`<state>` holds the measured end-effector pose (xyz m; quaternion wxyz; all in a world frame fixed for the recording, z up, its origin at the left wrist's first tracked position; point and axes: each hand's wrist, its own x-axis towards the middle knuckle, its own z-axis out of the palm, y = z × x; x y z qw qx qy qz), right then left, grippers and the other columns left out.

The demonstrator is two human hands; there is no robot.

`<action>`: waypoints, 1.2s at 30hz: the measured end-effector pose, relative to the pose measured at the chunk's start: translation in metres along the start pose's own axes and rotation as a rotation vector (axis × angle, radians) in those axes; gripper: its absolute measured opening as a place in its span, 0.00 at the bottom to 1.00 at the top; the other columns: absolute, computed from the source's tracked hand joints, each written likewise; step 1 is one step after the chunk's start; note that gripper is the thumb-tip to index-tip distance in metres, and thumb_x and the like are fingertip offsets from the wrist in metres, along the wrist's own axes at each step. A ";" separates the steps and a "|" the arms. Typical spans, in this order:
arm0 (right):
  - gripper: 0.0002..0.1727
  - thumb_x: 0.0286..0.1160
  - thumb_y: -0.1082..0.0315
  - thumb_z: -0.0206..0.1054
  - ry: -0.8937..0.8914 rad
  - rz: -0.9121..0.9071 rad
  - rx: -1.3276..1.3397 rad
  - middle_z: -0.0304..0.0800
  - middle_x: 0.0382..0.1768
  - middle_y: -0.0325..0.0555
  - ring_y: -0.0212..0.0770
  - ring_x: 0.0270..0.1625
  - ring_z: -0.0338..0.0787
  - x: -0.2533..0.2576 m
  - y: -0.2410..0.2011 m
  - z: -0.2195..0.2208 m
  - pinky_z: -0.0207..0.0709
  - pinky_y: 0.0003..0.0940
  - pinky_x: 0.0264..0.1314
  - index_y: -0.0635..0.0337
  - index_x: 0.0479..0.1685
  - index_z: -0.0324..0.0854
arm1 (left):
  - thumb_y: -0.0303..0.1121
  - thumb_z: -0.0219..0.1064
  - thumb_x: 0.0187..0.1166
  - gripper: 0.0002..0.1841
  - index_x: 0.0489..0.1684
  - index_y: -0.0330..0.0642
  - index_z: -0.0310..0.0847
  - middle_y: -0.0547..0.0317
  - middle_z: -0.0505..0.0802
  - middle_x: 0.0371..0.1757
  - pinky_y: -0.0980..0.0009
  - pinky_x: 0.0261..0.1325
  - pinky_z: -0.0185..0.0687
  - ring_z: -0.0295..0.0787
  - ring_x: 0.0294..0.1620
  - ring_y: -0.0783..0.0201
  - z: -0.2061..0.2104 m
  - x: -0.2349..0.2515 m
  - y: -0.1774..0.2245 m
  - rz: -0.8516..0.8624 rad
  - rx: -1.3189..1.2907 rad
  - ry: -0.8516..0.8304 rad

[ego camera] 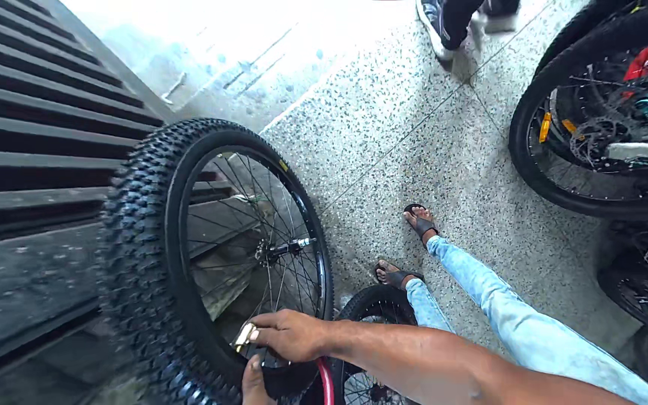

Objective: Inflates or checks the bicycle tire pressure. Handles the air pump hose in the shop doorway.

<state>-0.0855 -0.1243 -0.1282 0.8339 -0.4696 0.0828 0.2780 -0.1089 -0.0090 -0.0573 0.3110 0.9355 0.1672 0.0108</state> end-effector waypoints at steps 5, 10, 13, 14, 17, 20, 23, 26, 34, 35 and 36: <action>0.22 0.95 0.63 0.45 0.006 0.016 0.016 0.89 0.50 0.58 0.45 0.48 0.88 -0.004 0.001 0.000 0.81 0.45 0.54 0.68 0.68 0.80 | 0.37 0.85 0.61 0.45 0.73 0.13 0.67 0.26 0.86 0.64 0.78 0.75 0.74 0.86 0.67 0.66 -0.006 -0.006 0.018 -0.017 0.113 0.044; 0.22 0.95 0.63 0.44 -0.002 0.025 0.025 0.88 0.50 0.56 0.43 0.48 0.88 -0.010 0.001 0.000 0.81 0.44 0.54 0.67 0.67 0.80 | 0.37 0.87 0.58 0.41 0.66 0.15 0.73 0.32 0.89 0.57 0.83 0.69 0.76 0.88 0.61 0.75 -0.007 -0.010 0.013 0.050 0.117 0.063; 0.22 0.95 0.62 0.44 -0.005 0.030 0.051 0.88 0.50 0.55 0.41 0.46 0.87 -0.011 0.003 0.001 0.81 0.42 0.52 0.66 0.68 0.80 | 0.37 0.86 0.58 0.41 0.67 0.15 0.74 0.32 0.89 0.57 0.84 0.69 0.75 0.87 0.61 0.76 -0.007 -0.011 0.014 0.050 0.127 0.072; 0.22 0.96 0.62 0.44 -0.003 0.032 0.061 0.88 0.49 0.54 0.40 0.45 0.86 -0.011 0.003 0.003 0.81 0.41 0.51 0.66 0.68 0.79 | 0.37 0.86 0.58 0.40 0.66 0.15 0.74 0.32 0.90 0.57 0.84 0.69 0.75 0.88 0.60 0.75 -0.008 -0.011 0.013 0.054 0.133 0.075; 0.22 0.96 0.62 0.45 -0.005 0.027 0.061 0.87 0.46 0.53 0.39 0.42 0.84 -0.011 0.004 0.004 0.79 0.40 0.47 0.66 0.68 0.79 | 0.37 0.86 0.59 0.39 0.65 0.15 0.75 0.32 0.90 0.56 0.83 0.69 0.75 0.88 0.61 0.75 -0.009 -0.012 0.013 0.055 0.139 0.075; 0.22 0.96 0.61 0.45 0.002 0.035 0.059 0.86 0.43 0.52 0.39 0.38 0.83 -0.012 0.006 0.004 0.78 0.39 0.44 0.66 0.67 0.79 | 0.36 0.85 0.62 0.39 0.68 0.16 0.73 0.31 0.88 0.59 0.83 0.71 0.74 0.86 0.63 0.75 -0.010 -0.014 0.020 -0.005 0.142 0.052; 0.22 0.96 0.62 0.45 0.007 0.034 0.075 0.87 0.46 0.54 0.40 0.43 0.84 -0.012 0.006 0.006 0.79 0.40 0.49 0.67 0.67 0.79 | 0.35 0.85 0.64 0.41 0.73 0.16 0.69 0.30 0.87 0.63 0.82 0.74 0.72 0.85 0.67 0.71 -0.011 -0.014 0.021 -0.050 0.150 0.041; 0.22 0.96 0.63 0.45 0.001 0.021 0.075 0.88 0.49 0.56 0.42 0.48 0.87 -0.010 0.007 0.008 0.81 0.42 0.55 0.69 0.68 0.79 | 0.33 0.85 0.63 0.42 0.74 0.15 0.68 0.28 0.85 0.64 0.81 0.75 0.71 0.84 0.68 0.70 -0.010 -0.013 0.019 -0.056 0.138 0.053; 0.22 0.96 0.64 0.45 -0.005 0.027 0.044 0.88 0.50 0.58 0.44 0.49 0.88 -0.012 0.005 0.008 0.81 0.44 0.57 0.69 0.68 0.79 | 0.34 0.84 0.63 0.43 0.73 0.13 0.66 0.28 0.86 0.64 0.80 0.75 0.73 0.85 0.68 0.68 -0.011 -0.012 0.007 0.004 0.110 0.052; 0.22 0.96 0.64 0.45 -0.005 0.021 0.042 0.88 0.50 0.58 0.44 0.49 0.88 -0.011 0.006 0.009 0.81 0.44 0.56 0.69 0.67 0.79 | 0.34 0.83 0.64 0.43 0.73 0.13 0.66 0.27 0.86 0.64 0.79 0.76 0.73 0.85 0.68 0.67 -0.012 -0.012 0.008 -0.001 0.113 0.051; 0.22 0.95 0.64 0.45 -0.008 0.013 0.045 0.88 0.53 0.60 0.46 0.53 0.89 -0.011 0.006 0.008 0.81 0.46 0.61 0.70 0.68 0.79 | 0.35 0.83 0.65 0.43 0.74 0.12 0.66 0.27 0.85 0.65 0.79 0.76 0.72 0.85 0.69 0.66 -0.012 -0.012 0.009 -0.008 0.117 0.048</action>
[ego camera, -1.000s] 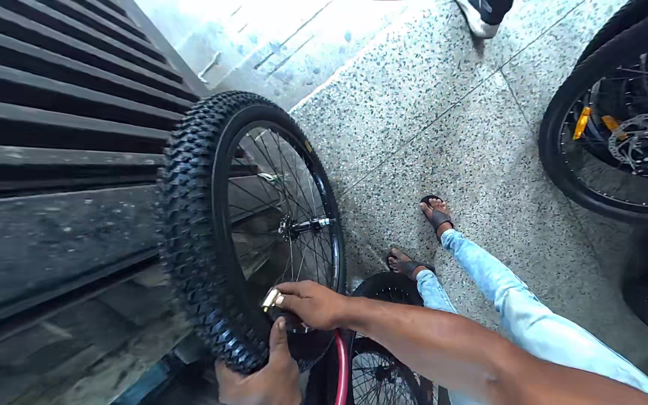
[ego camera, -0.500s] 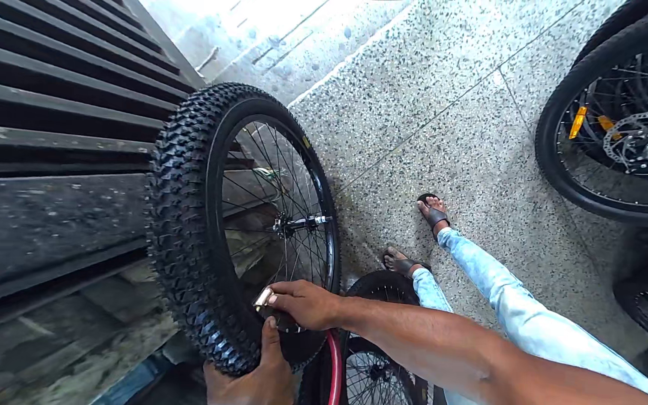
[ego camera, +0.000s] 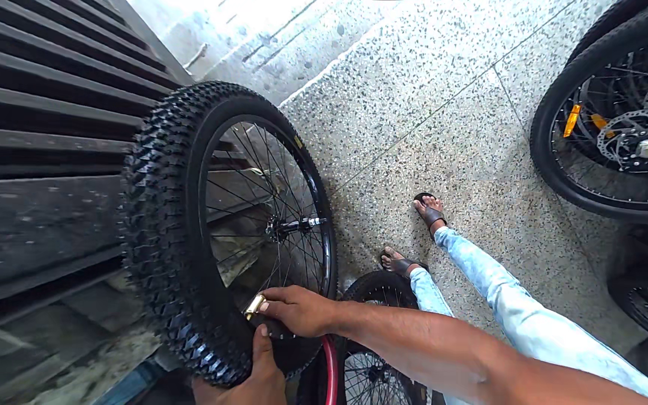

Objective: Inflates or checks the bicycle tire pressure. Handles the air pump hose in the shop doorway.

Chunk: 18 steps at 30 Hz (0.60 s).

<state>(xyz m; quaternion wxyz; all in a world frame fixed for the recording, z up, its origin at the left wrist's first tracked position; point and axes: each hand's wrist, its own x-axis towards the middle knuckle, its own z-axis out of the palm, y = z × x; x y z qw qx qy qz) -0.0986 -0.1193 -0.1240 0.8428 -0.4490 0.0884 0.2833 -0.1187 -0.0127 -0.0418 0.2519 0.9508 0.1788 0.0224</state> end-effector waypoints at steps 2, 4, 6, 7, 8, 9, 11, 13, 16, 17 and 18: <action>0.22 0.95 0.65 0.45 0.001 0.001 0.006 0.88 0.54 0.60 0.46 0.54 0.88 0.001 0.000 0.000 0.80 0.47 0.62 0.71 0.68 0.79 | 0.35 0.83 0.64 0.43 0.74 0.12 0.65 0.27 0.85 0.65 0.79 0.76 0.72 0.84 0.69 0.67 0.000 0.000 0.001 -0.004 -0.002 0.002; 0.22 0.95 0.64 0.45 0.003 0.015 0.004 0.88 0.52 0.59 0.45 0.51 0.88 0.000 -0.001 0.000 0.80 0.46 0.59 0.70 0.68 0.79 | 0.35 0.83 0.63 0.43 0.73 0.12 0.66 0.26 0.85 0.64 0.80 0.75 0.72 0.85 0.68 0.67 0.001 0.000 0.000 0.006 -0.004 0.009; 0.22 0.95 0.64 0.45 -0.003 0.024 -0.002 0.88 0.50 0.59 0.44 0.48 0.87 -0.002 -0.003 -0.001 0.81 0.45 0.56 0.70 0.68 0.78 | 0.34 0.84 0.63 0.43 0.74 0.12 0.65 0.26 0.85 0.65 0.80 0.75 0.72 0.85 0.68 0.68 0.002 -0.001 0.000 0.005 -0.019 0.011; 0.22 0.95 0.64 0.45 -0.007 0.026 -0.006 0.87 0.49 0.59 0.44 0.47 0.87 -0.002 -0.004 -0.002 0.80 0.44 0.55 0.70 0.68 0.78 | 0.34 0.83 0.63 0.43 0.74 0.12 0.65 0.27 0.85 0.65 0.81 0.75 0.72 0.84 0.68 0.69 0.002 -0.001 0.000 0.006 -0.024 0.012; 0.22 0.95 0.63 0.45 -0.010 0.025 -0.008 0.87 0.49 0.58 0.44 0.46 0.86 -0.002 -0.004 -0.002 0.80 0.44 0.54 0.70 0.68 0.78 | 0.34 0.83 0.63 0.44 0.74 0.12 0.65 0.27 0.85 0.65 0.81 0.75 0.72 0.84 0.69 0.69 0.003 -0.001 0.000 0.004 -0.020 0.014; 0.22 0.95 0.63 0.45 -0.009 0.022 -0.009 0.87 0.49 0.58 0.44 0.47 0.87 -0.001 -0.003 -0.002 0.80 0.44 0.55 0.70 0.68 0.78 | 0.34 0.84 0.63 0.44 0.74 0.12 0.65 0.26 0.85 0.65 0.81 0.75 0.72 0.84 0.69 0.68 0.003 -0.001 0.000 0.001 -0.008 0.015; 0.22 0.95 0.63 0.45 -0.006 0.025 -0.015 0.88 0.50 0.59 0.45 0.48 0.88 0.000 -0.002 -0.001 0.81 0.45 0.56 0.69 0.68 0.79 | 0.36 0.84 0.63 0.43 0.73 0.13 0.66 0.27 0.85 0.64 0.80 0.75 0.73 0.85 0.68 0.67 0.002 0.000 -0.001 0.007 0.011 0.014; 0.23 0.96 0.62 0.44 -0.007 0.029 -0.014 0.88 0.50 0.58 0.45 0.49 0.88 0.001 -0.001 0.000 0.81 0.45 0.56 0.68 0.68 0.79 | 0.37 0.84 0.64 0.44 0.73 0.13 0.67 0.27 0.86 0.64 0.80 0.75 0.73 0.85 0.68 0.68 0.001 0.001 -0.003 0.005 0.023 0.013; 0.22 0.95 0.63 0.44 -0.007 0.019 -0.023 0.88 0.51 0.58 0.45 0.50 0.88 0.001 0.000 0.000 0.81 0.46 0.58 0.68 0.68 0.79 | 0.36 0.84 0.63 0.43 0.73 0.13 0.67 0.29 0.86 0.63 0.80 0.75 0.74 0.86 0.67 0.69 0.001 0.001 -0.003 0.007 0.001 0.004; 0.22 0.95 0.63 0.44 -0.007 0.019 -0.024 0.88 0.50 0.58 0.45 0.48 0.88 0.001 0.001 0.000 0.81 0.45 0.56 0.68 0.68 0.79 | 0.35 0.84 0.63 0.42 0.72 0.13 0.68 0.29 0.87 0.62 0.80 0.74 0.74 0.86 0.66 0.70 0.001 0.000 -0.002 0.015 -0.001 0.005; 0.22 0.95 0.63 0.44 -0.007 0.018 -0.021 0.88 0.48 0.57 0.44 0.46 0.87 0.001 0.002 0.000 0.81 0.44 0.53 0.68 0.67 0.79 | 0.35 0.84 0.63 0.41 0.71 0.13 0.69 0.29 0.87 0.61 0.81 0.73 0.74 0.87 0.65 0.71 0.000 0.000 -0.002 0.025 -0.003 0.006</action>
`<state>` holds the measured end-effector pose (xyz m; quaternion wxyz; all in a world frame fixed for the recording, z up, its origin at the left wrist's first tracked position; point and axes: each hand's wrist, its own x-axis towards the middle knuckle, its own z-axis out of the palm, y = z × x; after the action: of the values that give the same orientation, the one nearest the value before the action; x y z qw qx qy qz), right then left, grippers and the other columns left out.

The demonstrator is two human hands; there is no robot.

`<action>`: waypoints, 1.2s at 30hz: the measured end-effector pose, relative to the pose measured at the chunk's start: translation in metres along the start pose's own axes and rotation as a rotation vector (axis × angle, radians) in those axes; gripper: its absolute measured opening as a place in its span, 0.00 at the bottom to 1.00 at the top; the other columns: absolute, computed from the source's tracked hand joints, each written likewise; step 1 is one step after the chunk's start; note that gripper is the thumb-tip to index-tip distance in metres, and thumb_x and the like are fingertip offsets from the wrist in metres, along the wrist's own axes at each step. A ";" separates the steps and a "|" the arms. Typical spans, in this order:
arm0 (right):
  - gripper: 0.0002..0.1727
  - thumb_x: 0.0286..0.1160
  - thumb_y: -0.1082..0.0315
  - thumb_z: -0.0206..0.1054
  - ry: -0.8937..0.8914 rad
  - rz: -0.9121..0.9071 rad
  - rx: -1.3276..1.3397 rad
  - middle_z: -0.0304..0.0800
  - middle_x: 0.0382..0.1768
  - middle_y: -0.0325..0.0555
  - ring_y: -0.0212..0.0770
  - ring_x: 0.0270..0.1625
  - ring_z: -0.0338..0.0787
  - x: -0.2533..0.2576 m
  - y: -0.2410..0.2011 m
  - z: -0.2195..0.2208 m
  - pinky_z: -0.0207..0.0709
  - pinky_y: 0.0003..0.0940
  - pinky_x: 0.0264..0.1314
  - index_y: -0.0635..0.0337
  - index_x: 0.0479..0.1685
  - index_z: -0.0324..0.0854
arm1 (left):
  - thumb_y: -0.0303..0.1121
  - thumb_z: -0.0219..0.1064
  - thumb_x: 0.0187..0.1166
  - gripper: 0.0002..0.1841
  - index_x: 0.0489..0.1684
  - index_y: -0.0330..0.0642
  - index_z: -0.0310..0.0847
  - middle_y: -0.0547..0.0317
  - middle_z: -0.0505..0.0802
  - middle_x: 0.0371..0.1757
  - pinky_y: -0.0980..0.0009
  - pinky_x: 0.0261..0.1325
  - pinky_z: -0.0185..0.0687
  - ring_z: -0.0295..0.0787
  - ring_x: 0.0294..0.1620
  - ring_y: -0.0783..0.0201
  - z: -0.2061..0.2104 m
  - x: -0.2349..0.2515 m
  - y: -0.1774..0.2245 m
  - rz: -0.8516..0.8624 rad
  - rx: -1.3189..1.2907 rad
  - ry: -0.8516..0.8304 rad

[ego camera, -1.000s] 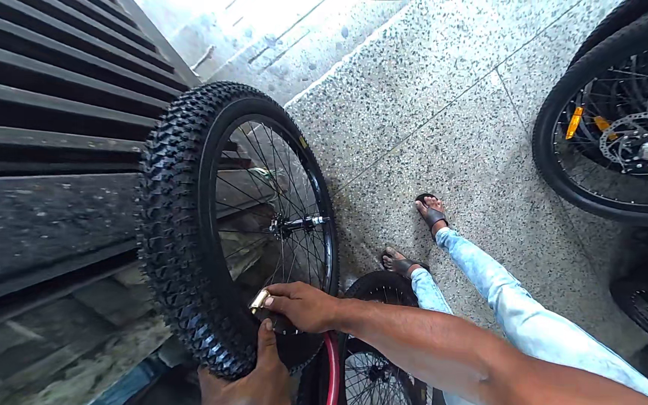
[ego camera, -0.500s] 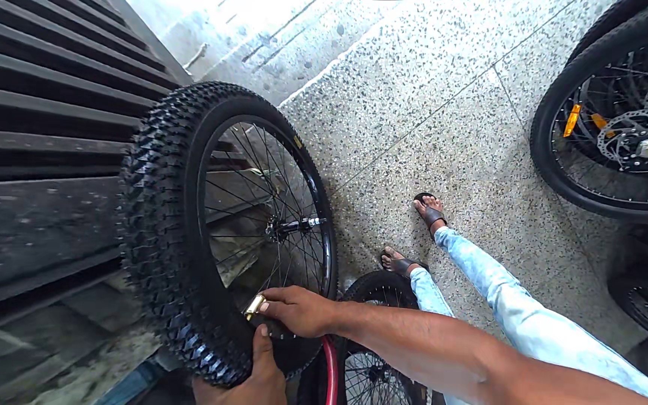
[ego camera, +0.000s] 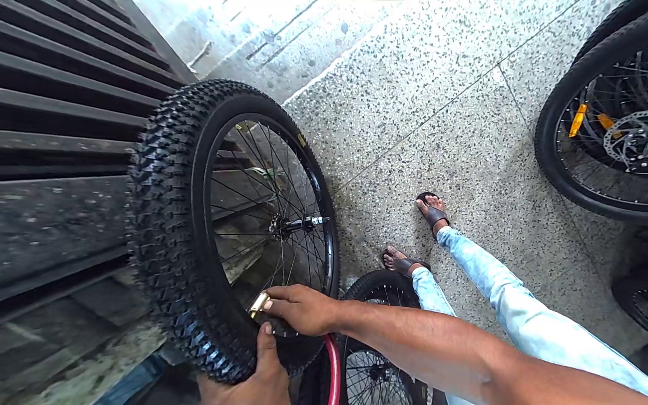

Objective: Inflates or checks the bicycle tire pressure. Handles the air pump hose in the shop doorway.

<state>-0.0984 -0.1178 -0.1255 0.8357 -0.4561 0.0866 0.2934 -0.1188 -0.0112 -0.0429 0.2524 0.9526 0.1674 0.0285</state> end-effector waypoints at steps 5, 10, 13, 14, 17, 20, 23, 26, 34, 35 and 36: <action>0.22 0.96 0.62 0.44 -0.008 0.014 -0.016 0.87 0.47 0.56 0.43 0.43 0.86 0.000 -0.001 0.000 0.81 0.43 0.50 0.67 0.68 0.79 | 0.36 0.84 0.63 0.42 0.71 0.13 0.69 0.29 0.87 0.60 0.81 0.73 0.74 0.87 0.65 0.72 0.000 0.000 -0.002 0.014 -0.004 0.005; 0.22 0.95 0.62 0.44 -0.004 -0.004 -0.013 0.86 0.44 0.54 0.41 0.40 0.85 0.001 0.001 0.001 0.80 0.42 0.47 0.66 0.65 0.80 | 0.37 0.84 0.62 0.42 0.70 0.12 0.69 0.29 0.88 0.60 0.81 0.73 0.75 0.87 0.64 0.72 0.000 0.000 -0.004 0.027 -0.011 0.012; 0.23 0.95 0.62 0.44 -0.003 -0.007 -0.004 0.87 0.45 0.55 0.43 0.41 0.85 0.000 0.002 0.001 0.80 0.43 0.47 0.67 0.65 0.80 | 0.38 0.84 0.63 0.42 0.70 0.12 0.70 0.26 0.87 0.60 0.79 0.73 0.75 0.88 0.65 0.68 -0.002 -0.001 -0.003 0.033 0.024 0.004; 0.23 0.95 0.62 0.44 -0.003 -0.007 -0.004 0.87 0.45 0.55 0.42 0.40 0.85 0.000 0.002 0.001 0.80 0.43 0.47 0.67 0.65 0.80 | 0.38 0.84 0.62 0.42 0.70 0.13 0.70 0.26 0.88 0.60 0.79 0.73 0.75 0.88 0.65 0.68 -0.002 -0.001 -0.002 0.036 0.036 0.005; 0.23 0.95 0.61 0.44 -0.006 0.009 -0.001 0.87 0.44 0.54 0.42 0.40 0.85 0.000 0.002 0.001 0.80 0.43 0.47 0.66 0.67 0.80 | 0.38 0.84 0.62 0.42 0.70 0.13 0.70 0.26 0.88 0.60 0.79 0.73 0.75 0.87 0.65 0.68 -0.002 -0.001 -0.002 0.038 0.048 0.012; 0.23 0.95 0.60 0.43 -0.005 0.018 -0.011 0.85 0.41 0.52 0.40 0.36 0.82 -0.001 0.002 0.001 0.78 0.41 0.42 0.65 0.66 0.80 | 0.38 0.84 0.62 0.42 0.69 0.13 0.71 0.27 0.88 0.59 0.79 0.72 0.76 0.88 0.64 0.69 -0.002 -0.001 -0.002 0.038 0.047 0.018; 0.23 0.95 0.61 0.43 -0.008 0.009 -0.012 0.86 0.45 0.54 0.41 0.40 0.84 -0.002 0.002 0.000 0.79 0.41 0.46 0.66 0.67 0.79 | 0.38 0.84 0.62 0.42 0.69 0.13 0.71 0.27 0.88 0.59 0.80 0.72 0.76 0.88 0.63 0.69 -0.002 -0.002 -0.002 0.036 0.047 0.014; 0.23 0.95 0.62 0.43 -0.006 0.002 -0.013 0.87 0.46 0.55 0.42 0.41 0.84 -0.003 0.002 0.000 0.79 0.42 0.48 0.66 0.67 0.80 | 0.38 0.84 0.62 0.42 0.70 0.13 0.70 0.27 0.88 0.59 0.80 0.72 0.76 0.88 0.64 0.70 -0.002 -0.003 -0.002 0.040 0.044 0.014; 0.22 0.95 0.61 0.44 -0.013 0.012 -0.014 0.85 0.43 0.52 0.40 0.39 0.83 -0.005 -0.001 -0.002 0.78 0.40 0.46 0.66 0.66 0.79 | 0.36 0.84 0.62 0.42 0.70 0.12 0.69 0.26 0.87 0.60 0.81 0.73 0.74 0.87 0.65 0.70 0.000 -0.003 -0.004 0.038 0.007 0.008; 0.22 0.95 0.61 0.44 -0.014 0.011 -0.014 0.86 0.43 0.52 0.40 0.39 0.83 -0.005 -0.002 -0.002 0.78 0.40 0.46 0.66 0.67 0.79 | 0.36 0.84 0.62 0.42 0.70 0.12 0.69 0.27 0.87 0.60 0.81 0.72 0.74 0.87 0.64 0.71 0.000 -0.003 -0.003 0.039 0.001 0.007; 0.22 0.95 0.61 0.44 -0.014 0.007 -0.010 0.86 0.43 0.52 0.40 0.39 0.83 -0.005 -0.001 -0.001 0.78 0.40 0.46 0.66 0.67 0.79 | 0.36 0.83 0.62 0.42 0.70 0.12 0.69 0.27 0.87 0.60 0.82 0.72 0.74 0.87 0.64 0.73 -0.001 -0.003 -0.002 0.037 -0.006 0.008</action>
<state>-0.1018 -0.1216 -0.1232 0.8331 -0.4578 0.0807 0.2997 -0.1224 -0.0100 -0.0435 0.2538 0.9547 0.1508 0.0375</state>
